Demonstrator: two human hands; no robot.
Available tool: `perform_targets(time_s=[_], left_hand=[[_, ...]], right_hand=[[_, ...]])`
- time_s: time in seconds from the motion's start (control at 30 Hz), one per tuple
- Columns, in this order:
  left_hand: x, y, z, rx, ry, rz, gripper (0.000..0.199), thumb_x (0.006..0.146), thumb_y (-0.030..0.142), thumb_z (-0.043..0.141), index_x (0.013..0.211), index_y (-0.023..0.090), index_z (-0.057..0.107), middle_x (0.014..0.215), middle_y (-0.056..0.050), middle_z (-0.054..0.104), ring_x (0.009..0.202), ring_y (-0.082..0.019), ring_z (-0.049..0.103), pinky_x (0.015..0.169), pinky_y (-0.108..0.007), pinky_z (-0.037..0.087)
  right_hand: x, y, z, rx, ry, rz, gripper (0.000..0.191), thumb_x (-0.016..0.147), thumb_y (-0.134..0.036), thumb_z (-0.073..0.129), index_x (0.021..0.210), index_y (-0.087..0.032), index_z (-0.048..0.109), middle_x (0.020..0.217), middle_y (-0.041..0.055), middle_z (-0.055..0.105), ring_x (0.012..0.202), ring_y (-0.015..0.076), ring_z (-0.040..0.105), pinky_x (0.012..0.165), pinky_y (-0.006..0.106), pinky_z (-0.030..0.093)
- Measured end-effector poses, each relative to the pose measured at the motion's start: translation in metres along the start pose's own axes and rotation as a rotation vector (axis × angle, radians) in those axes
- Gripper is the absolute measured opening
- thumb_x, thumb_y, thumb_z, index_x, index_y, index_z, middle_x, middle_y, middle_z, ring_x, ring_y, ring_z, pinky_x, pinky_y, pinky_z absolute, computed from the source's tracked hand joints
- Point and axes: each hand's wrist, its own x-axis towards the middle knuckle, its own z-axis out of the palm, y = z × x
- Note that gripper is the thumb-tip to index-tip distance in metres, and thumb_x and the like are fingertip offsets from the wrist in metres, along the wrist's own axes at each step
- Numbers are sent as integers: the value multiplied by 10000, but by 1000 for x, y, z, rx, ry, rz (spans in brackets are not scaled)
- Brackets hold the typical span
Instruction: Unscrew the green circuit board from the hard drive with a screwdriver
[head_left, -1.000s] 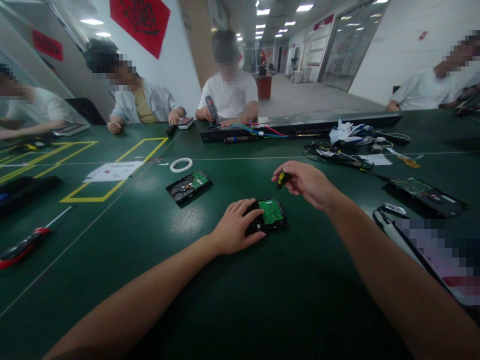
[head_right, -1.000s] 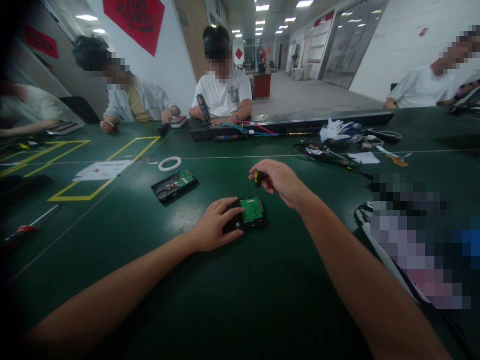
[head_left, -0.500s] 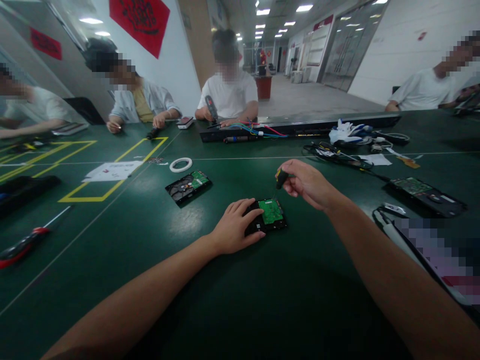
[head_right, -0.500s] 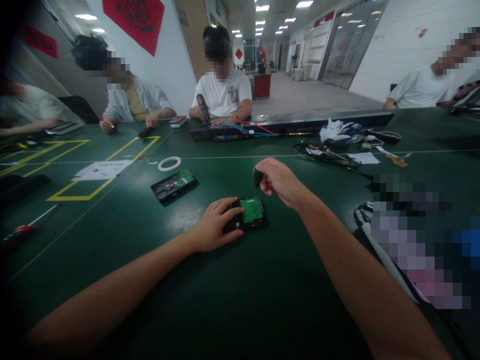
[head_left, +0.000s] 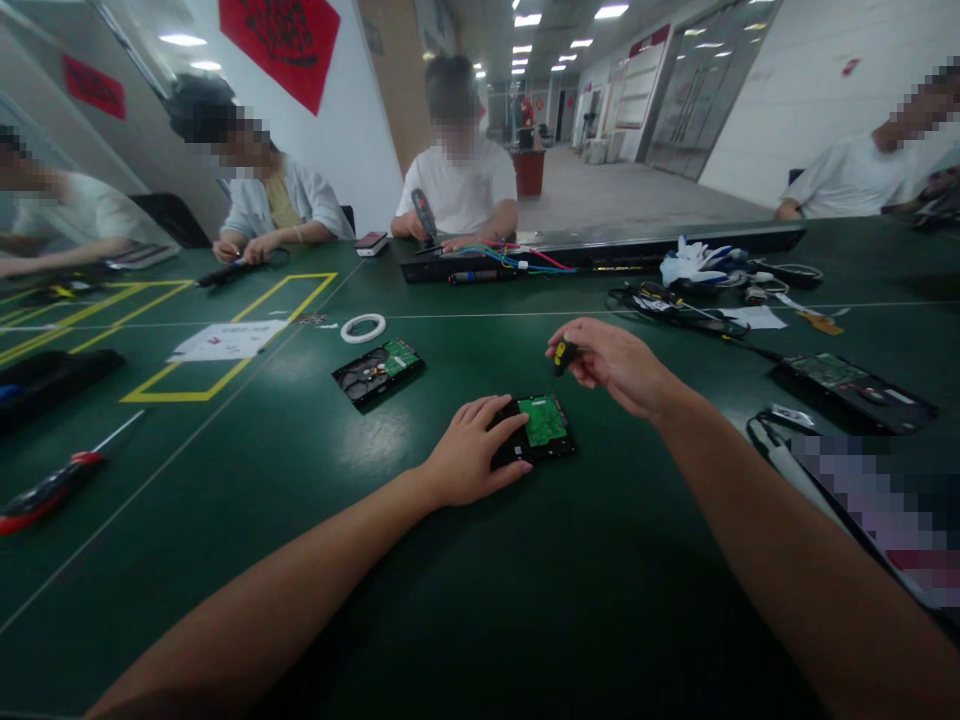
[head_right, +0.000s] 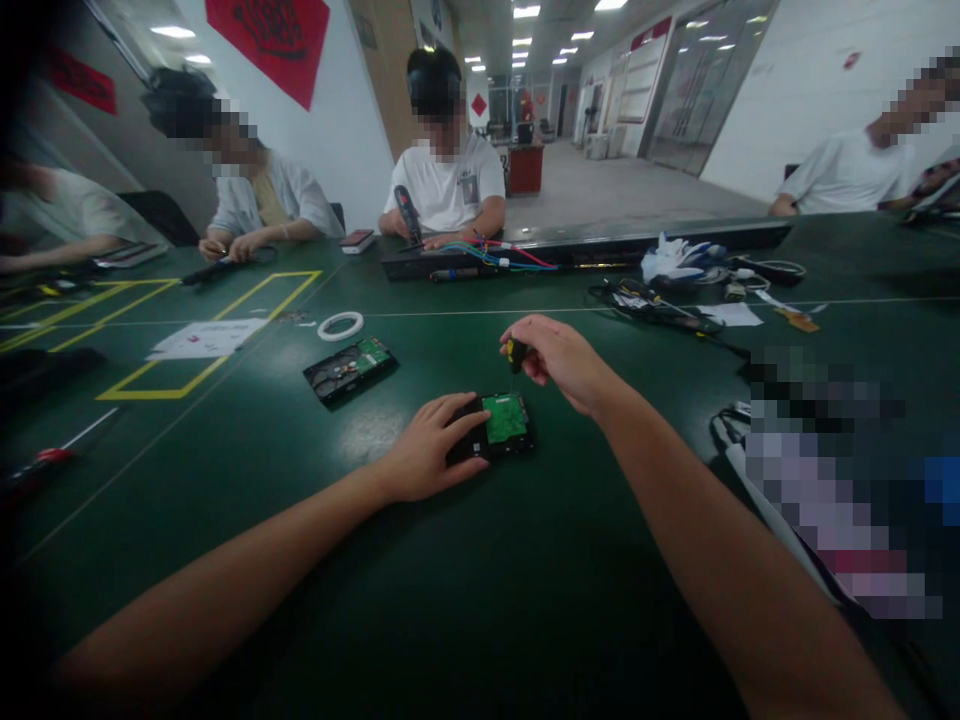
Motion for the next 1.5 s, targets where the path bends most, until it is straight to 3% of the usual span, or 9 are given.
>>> perform_targets(time_s=[0.4, 0.77, 1.27, 1.5], left_hand=[[1, 3, -4, 4, -12, -7, 690, 978, 602, 674, 1550, 243, 529, 1647, -171, 422, 1508, -404, 418, 1226, -620, 387], [0, 0, -1, -20, -4, -10, 700, 969, 599, 690, 1563, 273, 517, 1662, -150, 412, 1514, -408, 414, 1225, -633, 389], [0, 1, -1, -5, 0, -3, 695, 975, 605, 675, 1557, 258, 524, 1652, -162, 418, 1512, -405, 415, 1221, -627, 392], [0, 1, -2, -1, -18, -11, 703, 977, 606, 677, 1565, 260, 511, 1660, -160, 409, 1522, -405, 400, 1227, -633, 383]], right_hand=[[0, 1, 1, 74, 9, 16, 141, 982, -315, 596, 912, -201, 641, 865, 64, 645, 600, 142, 537, 468, 294, 351], [3, 2, -2, -14, -1, -14, 206, 957, -313, 572, 954, -179, 728, 984, 116, 756, 630, 151, 514, 512, 302, 383], [-2, 0, 3, 70, -19, 44, 133, 987, -331, 621, 943, -207, 602, 864, 56, 643, 615, 137, 549, 472, 273, 384], [-2, -1, 0, 57, -5, 24, 117, 953, -333, 619, 923, -220, 614, 882, 64, 664, 600, 143, 516, 464, 294, 337]])
